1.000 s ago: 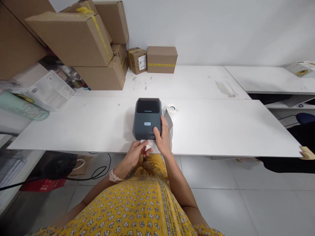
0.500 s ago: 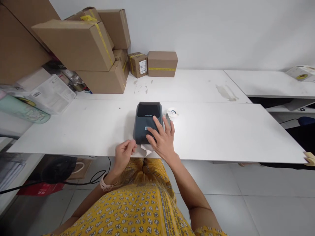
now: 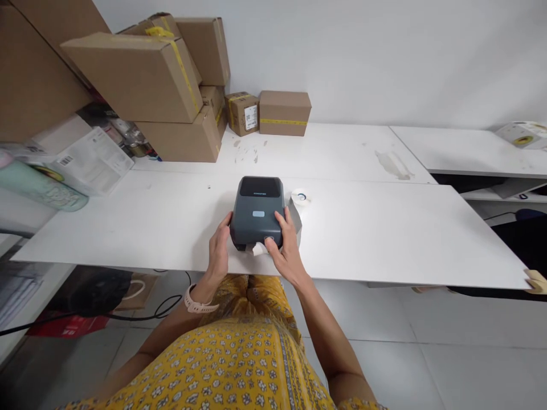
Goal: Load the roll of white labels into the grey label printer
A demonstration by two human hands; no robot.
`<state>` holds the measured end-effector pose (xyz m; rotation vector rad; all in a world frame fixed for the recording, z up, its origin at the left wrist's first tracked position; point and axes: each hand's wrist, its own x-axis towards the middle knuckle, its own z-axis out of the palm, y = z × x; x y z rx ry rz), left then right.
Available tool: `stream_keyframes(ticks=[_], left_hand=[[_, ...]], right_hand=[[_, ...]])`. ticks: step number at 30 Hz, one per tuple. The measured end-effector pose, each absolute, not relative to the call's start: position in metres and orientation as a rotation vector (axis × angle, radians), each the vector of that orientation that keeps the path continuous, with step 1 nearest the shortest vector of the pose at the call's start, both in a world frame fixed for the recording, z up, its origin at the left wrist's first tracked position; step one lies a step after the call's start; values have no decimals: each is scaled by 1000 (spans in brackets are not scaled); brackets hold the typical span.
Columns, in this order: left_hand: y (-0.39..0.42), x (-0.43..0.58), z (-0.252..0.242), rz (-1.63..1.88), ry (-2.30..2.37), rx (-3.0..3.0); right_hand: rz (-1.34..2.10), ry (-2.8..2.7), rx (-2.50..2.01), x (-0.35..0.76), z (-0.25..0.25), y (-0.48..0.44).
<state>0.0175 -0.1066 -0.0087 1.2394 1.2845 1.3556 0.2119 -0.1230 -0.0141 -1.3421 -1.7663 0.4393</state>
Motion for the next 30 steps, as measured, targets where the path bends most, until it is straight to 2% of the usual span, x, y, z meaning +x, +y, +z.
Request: stream_keyframes(ticks=[3,7,11,16,21,26,30], left_hand=[[-85,15,5,1491,1194,1230],[-42,17,6,1561,1246,1285],[-16,25,-7,1273,1442,1440],[-16,29,-12,1019,1549,1520],[-19,28,-6,976,1621,1569],[-19,30,-6,972,1660,1621],[-18,29,-12,1003,1629,1677]], right_hand=[[430,-1782,-1260,213,10,-109],[196,-1832,-1240,213,58,-59],[32,-1807,-1260,216,91,17],[74,-1789,-1351,222,108,84],[-97,-1791,-1321,216,94,51],[305,-2511,-1352,212,49,16],[403,-2904,-1286,202,28,24]])
